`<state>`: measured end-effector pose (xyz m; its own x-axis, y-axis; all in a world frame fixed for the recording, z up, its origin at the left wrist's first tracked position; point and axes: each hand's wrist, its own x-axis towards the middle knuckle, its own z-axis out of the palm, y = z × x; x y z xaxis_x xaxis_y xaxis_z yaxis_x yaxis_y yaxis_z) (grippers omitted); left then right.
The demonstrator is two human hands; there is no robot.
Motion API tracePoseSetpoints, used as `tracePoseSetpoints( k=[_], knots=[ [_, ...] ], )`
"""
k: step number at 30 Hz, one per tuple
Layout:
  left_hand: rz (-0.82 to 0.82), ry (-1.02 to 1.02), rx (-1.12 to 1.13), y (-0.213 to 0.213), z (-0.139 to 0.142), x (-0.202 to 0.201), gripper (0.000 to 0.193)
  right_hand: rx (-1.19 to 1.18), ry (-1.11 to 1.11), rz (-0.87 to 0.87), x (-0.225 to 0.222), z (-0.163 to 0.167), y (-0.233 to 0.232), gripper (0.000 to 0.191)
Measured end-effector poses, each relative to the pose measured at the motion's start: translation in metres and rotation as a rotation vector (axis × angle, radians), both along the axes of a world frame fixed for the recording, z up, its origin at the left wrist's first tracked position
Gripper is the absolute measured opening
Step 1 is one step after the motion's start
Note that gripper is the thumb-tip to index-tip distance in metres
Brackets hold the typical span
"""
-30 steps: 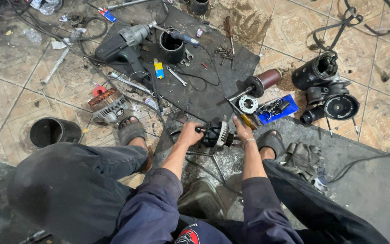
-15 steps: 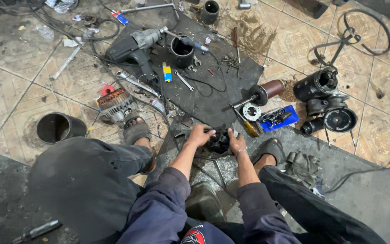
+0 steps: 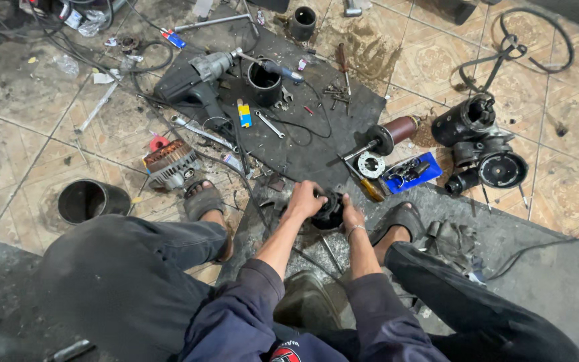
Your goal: The person sits on the floor and works on an alternator, using a screwdriver to remove and insert components. They handle the alternator housing and internal parts, turning the unit over and adjusting pieces by hand.
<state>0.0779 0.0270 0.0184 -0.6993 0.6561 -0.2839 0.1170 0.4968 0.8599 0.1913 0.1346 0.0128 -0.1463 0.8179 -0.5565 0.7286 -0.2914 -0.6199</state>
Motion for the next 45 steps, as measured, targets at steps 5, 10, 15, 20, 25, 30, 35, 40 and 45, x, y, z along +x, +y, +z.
tracePoseSetpoints(
  k=[5,10,15,20,25,30,35,40,45],
  knots=[
    [-0.096,0.186,-0.012,-0.002,0.012,-0.013,0.028,-0.682,0.551,-0.177,-0.008,-0.003,-0.001,0.057],
    [-0.172,0.261,0.005,-0.015,0.004,-0.019,0.036,-0.879,0.602,-0.327,-0.007,-0.007,-0.015,0.052],
    [-0.284,0.226,0.033,-0.012,-0.006,-0.003,0.033,-0.877,0.509,-0.181,-0.005,-0.024,-0.022,0.07],
    [-0.347,0.232,0.027,-0.012,0.004,0.003,0.042,-0.57,0.179,-0.169,-0.001,-0.029,-0.015,0.066],
    [-0.227,0.099,0.109,-0.024,0.013,-0.011,0.055,-0.313,0.116,-0.147,-0.001,-0.024,-0.003,0.063],
    [0.163,0.207,0.094,-0.027,0.019,-0.061,0.06,-0.066,0.05,-0.079,-0.015,-0.025,0.002,0.067],
    [0.478,0.431,-0.297,-0.077,0.043,-0.148,0.062,0.173,-0.006,-0.01,-0.027,-0.034,-0.014,0.07],
    [0.441,0.456,-0.706,-0.153,0.062,-0.198,0.093,0.248,-0.114,0.051,-0.024,-0.046,-0.008,0.073],
    [0.511,0.468,-0.744,-0.179,0.039,-0.192,0.101,0.334,-0.076,0.127,-0.016,-0.058,0.005,0.067]
  ],
)
